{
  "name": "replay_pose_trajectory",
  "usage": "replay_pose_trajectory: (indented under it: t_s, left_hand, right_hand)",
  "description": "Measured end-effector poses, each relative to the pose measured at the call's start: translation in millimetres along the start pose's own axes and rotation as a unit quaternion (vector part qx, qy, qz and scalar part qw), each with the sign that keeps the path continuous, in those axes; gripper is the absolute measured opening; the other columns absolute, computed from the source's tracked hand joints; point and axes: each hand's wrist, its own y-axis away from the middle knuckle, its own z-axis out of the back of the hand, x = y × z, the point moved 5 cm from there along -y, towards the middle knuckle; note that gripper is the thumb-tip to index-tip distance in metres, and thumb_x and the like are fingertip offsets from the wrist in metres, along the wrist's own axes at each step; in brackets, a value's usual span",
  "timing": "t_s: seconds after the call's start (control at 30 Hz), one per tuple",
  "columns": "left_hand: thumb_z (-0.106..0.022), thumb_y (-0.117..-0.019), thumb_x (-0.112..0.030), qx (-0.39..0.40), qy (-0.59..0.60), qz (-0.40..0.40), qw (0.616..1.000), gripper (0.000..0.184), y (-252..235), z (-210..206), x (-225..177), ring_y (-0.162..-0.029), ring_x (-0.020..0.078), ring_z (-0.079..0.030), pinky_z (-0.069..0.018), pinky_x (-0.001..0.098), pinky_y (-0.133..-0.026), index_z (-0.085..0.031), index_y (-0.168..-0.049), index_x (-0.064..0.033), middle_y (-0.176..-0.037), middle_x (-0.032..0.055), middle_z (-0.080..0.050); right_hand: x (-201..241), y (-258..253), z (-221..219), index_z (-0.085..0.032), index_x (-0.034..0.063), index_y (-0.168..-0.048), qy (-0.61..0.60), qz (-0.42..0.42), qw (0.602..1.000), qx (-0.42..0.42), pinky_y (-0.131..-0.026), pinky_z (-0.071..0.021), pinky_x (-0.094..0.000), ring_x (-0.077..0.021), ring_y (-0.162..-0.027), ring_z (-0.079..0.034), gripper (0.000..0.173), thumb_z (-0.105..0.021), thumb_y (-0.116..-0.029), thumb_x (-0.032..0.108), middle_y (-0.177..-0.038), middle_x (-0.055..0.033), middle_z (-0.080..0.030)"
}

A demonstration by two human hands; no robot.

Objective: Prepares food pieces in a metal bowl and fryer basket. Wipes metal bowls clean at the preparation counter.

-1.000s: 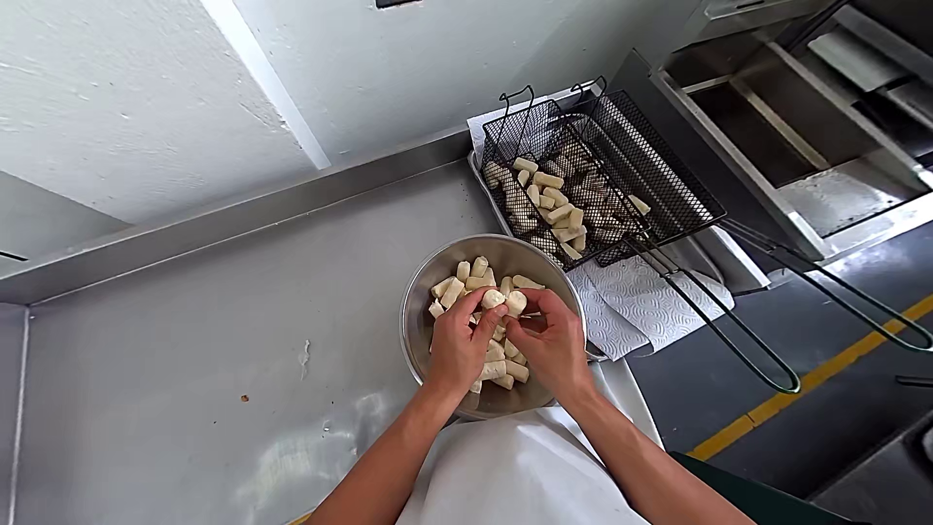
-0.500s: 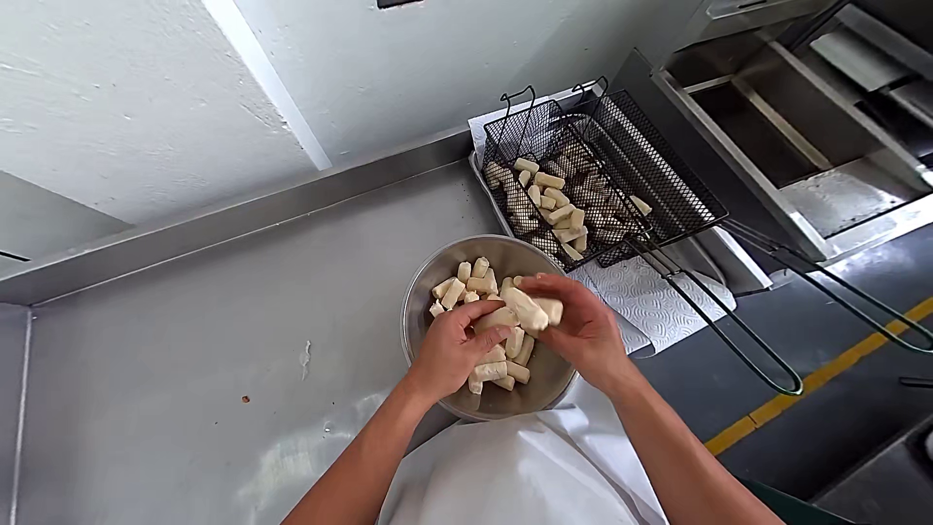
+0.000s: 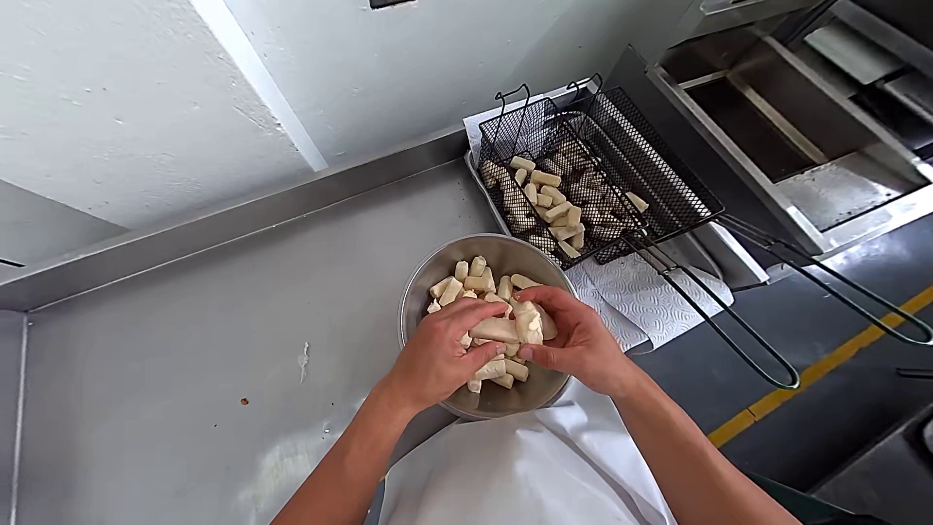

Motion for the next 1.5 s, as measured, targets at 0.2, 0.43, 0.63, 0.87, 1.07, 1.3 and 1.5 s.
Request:
replay_pose_trajectory:
  t_s: [0.2, 0.43, 0.63, 0.87, 1.07, 1.3, 1.5]
  left_hand:
    - [-0.074, -0.0915, -0.017, -0.067, -0.06, -0.02, 0.996, 0.027, -1.0, 7.6, -3.3, -0.106, 0.0133, -0.068, -0.0573, 0.0298, -0.094, -0.075, -0.116, -0.0061, -0.113, 0.0067, -0.072]
    - [-0.074, -0.0914, -0.016, -0.086, -0.046, 0.068, 0.993, 0.03, 11.4, 35.9, 23.7, -0.102, 0.0128, -0.069, -0.0601, 0.0327, -0.089, -0.071, -0.12, -0.0066, -0.116, 0.0058, -0.07]
    - [-0.067, -0.0986, -0.036, 0.02, 0.038, 0.209, 0.977, 0.052, 11.1, -29.4, 46.0, -0.132, 0.0216, -0.057, -0.046, 0.0471, -0.111, -0.06, -0.141, -0.0064, -0.141, 0.0103, -0.061]
    - [-0.063, -0.102, -0.014, -0.084, 0.207, 0.187, 0.957, 0.037, -0.6, -35.1, 11.6, -0.104, 0.0111, -0.071, -0.0591, 0.0298, -0.094, -0.061, -0.137, -0.0025, -0.118, 0.0073, -0.072]
    - [-0.061, -0.1027, -0.014, -0.066, 0.135, 0.139, 0.979, 0.036, -1.1, -35.5, 8.3, -0.106, 0.0109, -0.07, -0.058, 0.0293, -0.096, -0.061, -0.137, -0.0033, -0.121, 0.0076, -0.07]
    - [-0.059, -0.1036, -0.023, -0.103, -0.026, 0.043, 0.993, 0.035, -1.1, -33.1, 3.5, -0.106, 0.0141, -0.07, -0.0576, 0.0314, -0.095, -0.065, -0.132, -0.0025, -0.115, 0.0096, -0.072]
    - [-0.061, -0.1024, -0.021, -0.13, -0.084, 0.012, 0.988, 0.034, 0.0, -32.1, -1.3, -0.105, 0.0166, -0.07, -0.0573, 0.0308, -0.093, -0.066, -0.129, -0.0007, -0.113, 0.0114, -0.073]
  right_hand:
    - [4.8, 4.2, 5.1, -0.059, 0.0185, -0.129, 0.088, 0.052, 0.988, -0.114, -0.077, -0.0628, -0.0263, -0.0085, -0.096, -0.07, 0.059, -0.082, -0.0749, 0.013, -0.117, 0.0021, -0.067]
    - [5.0, 9.8, 51.0, -0.055, 0.0215, -0.138, 0.0, 0.031, 0.988, -0.151, -0.076, -0.0632, -0.0303, -0.0129, -0.092, -0.07, 0.066, -0.084, -0.0791, 0.022, -0.118, -0.0001, -0.067]
    - [-6.0, 4.9, 11.4, -0.046, 0.0138, -0.151, -0.039, 0.014, 0.996, -0.076, -0.097, -0.0569, -0.0355, -0.0158, -0.117, -0.064, 0.054, -0.053, -0.0975, 0.017, -0.137, -0.0055, -0.061]
    - [8.4, 5.9, -10.4, -0.051, 0.0087, -0.148, 0.186, 0.021, 0.975, -0.122, -0.093, -0.0602, -0.0282, -0.011, -0.111, -0.069, 0.05, -0.063, -0.1, 0.015, -0.132, -0.0044, -0.066]
    - [20.0, 4.9, -8.5, -0.066, 0.0104, -0.132, 0.213, -0.004, 0.968, -0.132, -0.085, -0.0626, -0.0277, -0.0109, -0.102, -0.07, 0.04, -0.073, -0.092, 0.011, -0.118, -0.0036, -0.068]
    - [21.2, 8.7, -13.4, -0.066, 0.0083, -0.128, 0.229, 0.047, 0.958, -0.167, -0.088, -0.0617, -0.0276, -0.0113, -0.105, -0.069, 0.038, -0.073, -0.0899, 0.01, -0.117, -0.0041, -0.066]
    - [22.3, 8.6, -15.7, -0.067, 0.0061, -0.127, 0.273, 0.087, 0.942, -0.177, -0.088, -0.0611, -0.0265, -0.0107, -0.104, -0.068, 0.037, -0.072, -0.0898, 0.01, -0.116, -0.0055, -0.065]
